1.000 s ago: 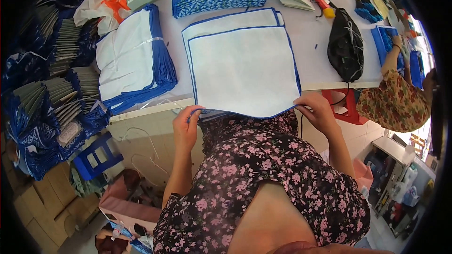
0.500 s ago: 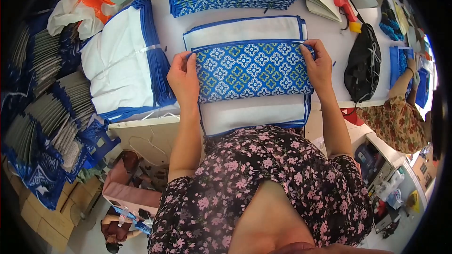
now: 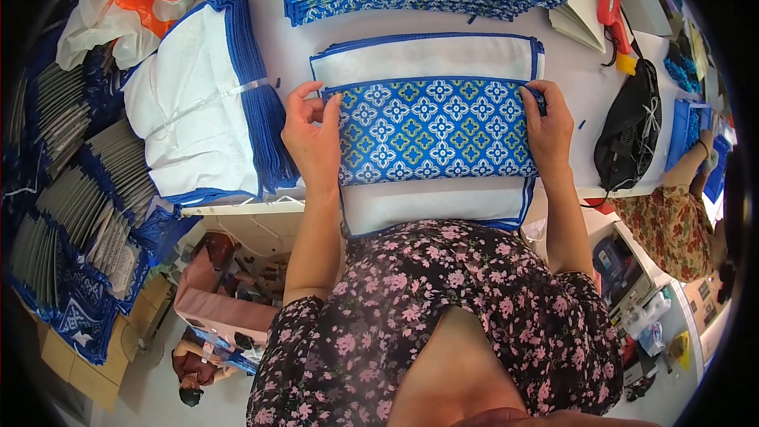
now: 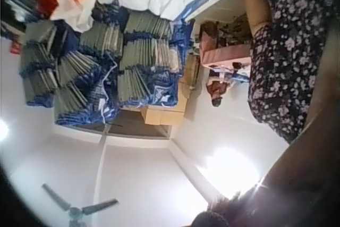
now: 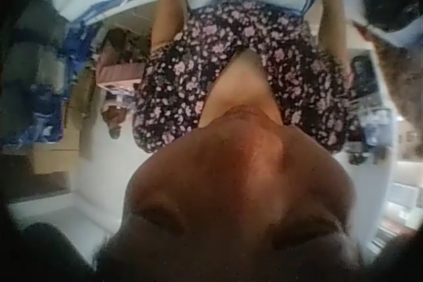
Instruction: The person folds fabric items by hand and places them into plastic storage bags.
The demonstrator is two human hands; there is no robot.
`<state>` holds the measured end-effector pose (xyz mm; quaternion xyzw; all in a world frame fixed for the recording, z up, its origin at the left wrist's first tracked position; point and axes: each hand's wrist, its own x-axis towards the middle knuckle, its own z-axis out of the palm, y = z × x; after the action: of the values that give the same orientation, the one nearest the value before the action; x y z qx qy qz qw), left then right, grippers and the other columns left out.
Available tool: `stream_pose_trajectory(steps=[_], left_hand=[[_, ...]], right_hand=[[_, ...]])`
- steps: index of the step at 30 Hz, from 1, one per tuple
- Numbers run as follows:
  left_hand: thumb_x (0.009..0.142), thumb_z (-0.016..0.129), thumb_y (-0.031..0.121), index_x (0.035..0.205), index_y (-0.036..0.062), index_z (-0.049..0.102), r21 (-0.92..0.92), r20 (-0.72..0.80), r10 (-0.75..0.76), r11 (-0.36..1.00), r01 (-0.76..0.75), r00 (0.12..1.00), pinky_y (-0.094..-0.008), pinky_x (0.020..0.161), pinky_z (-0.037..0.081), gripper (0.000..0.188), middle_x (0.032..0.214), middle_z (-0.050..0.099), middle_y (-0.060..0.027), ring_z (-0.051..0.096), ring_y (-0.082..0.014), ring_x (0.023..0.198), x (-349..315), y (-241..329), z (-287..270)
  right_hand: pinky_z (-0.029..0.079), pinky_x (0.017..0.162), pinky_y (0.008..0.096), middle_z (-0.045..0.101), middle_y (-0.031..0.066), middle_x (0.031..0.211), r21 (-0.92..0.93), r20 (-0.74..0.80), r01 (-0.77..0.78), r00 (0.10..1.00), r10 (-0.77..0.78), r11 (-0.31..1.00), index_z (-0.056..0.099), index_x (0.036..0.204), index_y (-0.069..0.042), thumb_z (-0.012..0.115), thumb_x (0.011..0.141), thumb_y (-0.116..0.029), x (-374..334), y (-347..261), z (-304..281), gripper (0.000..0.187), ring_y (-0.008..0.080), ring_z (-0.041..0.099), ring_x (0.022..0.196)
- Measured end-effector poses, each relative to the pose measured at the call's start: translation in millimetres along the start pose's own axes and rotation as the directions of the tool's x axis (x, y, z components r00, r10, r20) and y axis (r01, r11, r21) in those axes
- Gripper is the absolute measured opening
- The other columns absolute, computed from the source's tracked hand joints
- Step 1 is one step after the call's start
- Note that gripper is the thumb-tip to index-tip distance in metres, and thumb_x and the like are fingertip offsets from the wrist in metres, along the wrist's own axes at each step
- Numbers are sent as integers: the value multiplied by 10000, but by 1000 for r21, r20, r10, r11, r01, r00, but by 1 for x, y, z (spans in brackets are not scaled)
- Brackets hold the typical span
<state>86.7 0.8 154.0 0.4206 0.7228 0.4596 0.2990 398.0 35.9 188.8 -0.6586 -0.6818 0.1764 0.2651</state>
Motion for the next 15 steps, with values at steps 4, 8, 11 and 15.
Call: stream_pose_trajectory(steps=[4,8,11,15], left_hand=[[830,747,94,1101,47,607,-5,0,-11,1000,11,1000,-253,615,473,309,752,654,-42,616,-117,658,9,-9,-4],[818,749,88,1128,38,598,-10,34,-19,1000,19,999,-296,723,491,349,902,658,-91,630,-172,817,25,-9,-8],[817,728,51,1161,31,588,57,-75,321,947,-317,944,-327,804,477,372,1089,615,-133,594,-220,964,6,9,-4],[872,663,117,1294,59,554,151,425,495,787,-599,758,-473,1093,331,440,1378,515,-136,456,-343,1295,-25,34,6]], right_hand=[[517,712,324,656,134,914,-31,-12,26,1000,-26,999,614,1016,-32,657,917,-136,3,-9,4,150,263,653,768],[520,708,331,657,139,918,-66,-39,38,998,-40,997,613,1011,-31,661,911,-132,10,-15,8,150,279,657,774],[522,701,342,656,148,922,-74,-60,32,998,-37,997,614,1007,-34,665,905,-128,3,3,7,148,295,658,773],[523,692,351,651,155,919,-41,-75,21,997,-24,999,616,1008,-38,672,895,-119,-1,7,2,150,307,659,773]])
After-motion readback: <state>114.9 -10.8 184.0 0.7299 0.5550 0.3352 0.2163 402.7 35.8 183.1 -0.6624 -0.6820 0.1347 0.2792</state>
